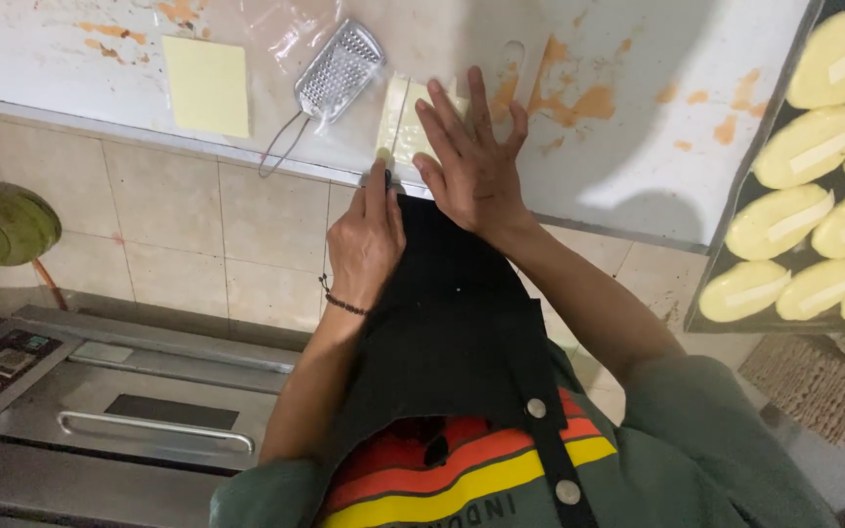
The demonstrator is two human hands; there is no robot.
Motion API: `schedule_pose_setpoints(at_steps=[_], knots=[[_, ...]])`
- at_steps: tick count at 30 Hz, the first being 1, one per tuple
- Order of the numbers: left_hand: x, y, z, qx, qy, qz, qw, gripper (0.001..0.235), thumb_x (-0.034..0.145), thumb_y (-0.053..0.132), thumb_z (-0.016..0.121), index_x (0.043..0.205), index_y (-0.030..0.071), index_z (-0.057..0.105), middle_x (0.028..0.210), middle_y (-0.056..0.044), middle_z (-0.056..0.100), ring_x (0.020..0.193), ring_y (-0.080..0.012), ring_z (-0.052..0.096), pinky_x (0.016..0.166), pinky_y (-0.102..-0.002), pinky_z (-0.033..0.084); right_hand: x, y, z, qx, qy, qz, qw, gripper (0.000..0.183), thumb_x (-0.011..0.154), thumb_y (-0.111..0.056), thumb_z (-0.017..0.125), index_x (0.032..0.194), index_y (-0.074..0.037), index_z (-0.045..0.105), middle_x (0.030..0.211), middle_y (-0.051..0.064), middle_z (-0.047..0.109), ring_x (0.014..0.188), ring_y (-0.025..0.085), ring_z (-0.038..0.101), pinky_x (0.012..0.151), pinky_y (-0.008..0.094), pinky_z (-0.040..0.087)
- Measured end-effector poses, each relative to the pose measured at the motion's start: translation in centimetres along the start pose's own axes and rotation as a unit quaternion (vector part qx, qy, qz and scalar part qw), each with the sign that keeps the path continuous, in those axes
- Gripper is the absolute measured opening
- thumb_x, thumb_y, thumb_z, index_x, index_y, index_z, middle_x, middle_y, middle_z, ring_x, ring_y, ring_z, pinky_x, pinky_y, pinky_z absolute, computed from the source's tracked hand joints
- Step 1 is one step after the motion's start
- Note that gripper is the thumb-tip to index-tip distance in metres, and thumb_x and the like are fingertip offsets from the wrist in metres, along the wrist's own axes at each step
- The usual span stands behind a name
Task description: The person cuts rectangular cheese slices into strips and places one strip into each pre-slit oval dough piece arranged on a baking tray. The person repeats this process across multiple dough pieces, handling the cheese and dough by hand.
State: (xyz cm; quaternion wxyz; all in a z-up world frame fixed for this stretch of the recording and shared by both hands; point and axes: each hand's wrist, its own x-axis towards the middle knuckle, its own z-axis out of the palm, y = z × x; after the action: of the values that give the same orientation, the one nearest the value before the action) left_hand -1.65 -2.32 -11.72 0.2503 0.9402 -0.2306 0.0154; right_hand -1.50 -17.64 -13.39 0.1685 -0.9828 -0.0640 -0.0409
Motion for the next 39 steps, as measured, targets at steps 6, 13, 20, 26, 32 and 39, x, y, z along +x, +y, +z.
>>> schedule_pose_setpoints(at_steps=[6,13,20,26,32,39], knots=[[0.0,0.4,0.3,0.033,-0.006,-0.009,0.999,0.028,0.09,0.011,0.043,0.118,0.004,0.045,0.093,-0.008,0.061,0.055,-0.0206,0.055,0.039,-0.028,0.042,0.0,0.0,0.1,-0.001,-0.018,0.011,1.0,0.043,0.094,-0.026,0.05,0.131,-0.01,0.035,0.138,0.004,0.027,0.127,0.035,0.017,0.094,0.053,0.015],[-0.1,0.7,0.3,0.023,0.0,-0.019,1.0,0.029,0.09,0.009,0.045,0.119,0.004,0.044,0.091,-0.009,0.059,0.053,-0.0201,0.053,0.04,-0.028,0.042,0.0,0.1,0.4,-0.015,0.011,0.004,1.0,0.042,0.091,-0.026,0.052,0.129,-0.013,0.04,0.137,0.003,0.029,0.127,0.035,0.02,0.092,0.053,0.017],[-0.2,0.7,0.2,0.049,0.022,-0.006,0.999,0.029,0.09,0.008,0.048,0.119,0.005,0.044,0.082,-0.006,0.059,0.047,-0.0162,0.048,0.037,-0.026,0.039,-0.3,0.0,0.6,-0.026,0.008,0.006,1.0,0.041,0.094,-0.031,0.049,0.13,-0.017,0.039,0.138,0.003,0.025,0.127,0.034,0.018,0.094,0.054,0.012],[-0.4,0.4,0.5,0.062,0.022,-0.012,0.998,0.027,0.091,0.01,0.049,0.118,0.006,0.048,0.066,-0.002,0.049,0.043,-0.0138,0.042,0.036,-0.025,0.037,-0.2,0.1,0.8,-0.02,0.002,0.01,1.0,0.04,0.093,-0.03,0.05,0.13,-0.017,0.041,0.138,0.001,0.024,0.128,0.033,0.017,0.094,0.054,0.012],[-0.7,0.0,1.0,0.053,0.003,-0.004,0.999,0.032,0.091,0.01,0.049,0.123,0.005,0.043,0.066,-0.004,0.048,0.042,-0.0172,0.04,0.037,-0.028,0.039,0.0,0.1,0.7,-0.06,0.019,-0.005,0.998,0.041,0.091,-0.032,0.049,0.129,-0.017,0.042,0.137,0.003,0.026,0.126,0.034,0.021,0.091,0.053,0.016],[-2.5,-0.4,0.6,0.126,0.01,0.019,0.992,0.033,0.091,0.011,0.051,0.123,0.005,0.045,0.058,0.002,0.04,0.039,-0.0103,0.034,0.033,-0.023,0.034,-0.3,0.1,1.0,-0.076,-0.004,0.003,0.997,0.045,0.093,-0.035,0.047,0.133,-0.019,0.033,0.138,0.0,0.026,0.127,0.036,0.021,0.092,0.054,0.012]])
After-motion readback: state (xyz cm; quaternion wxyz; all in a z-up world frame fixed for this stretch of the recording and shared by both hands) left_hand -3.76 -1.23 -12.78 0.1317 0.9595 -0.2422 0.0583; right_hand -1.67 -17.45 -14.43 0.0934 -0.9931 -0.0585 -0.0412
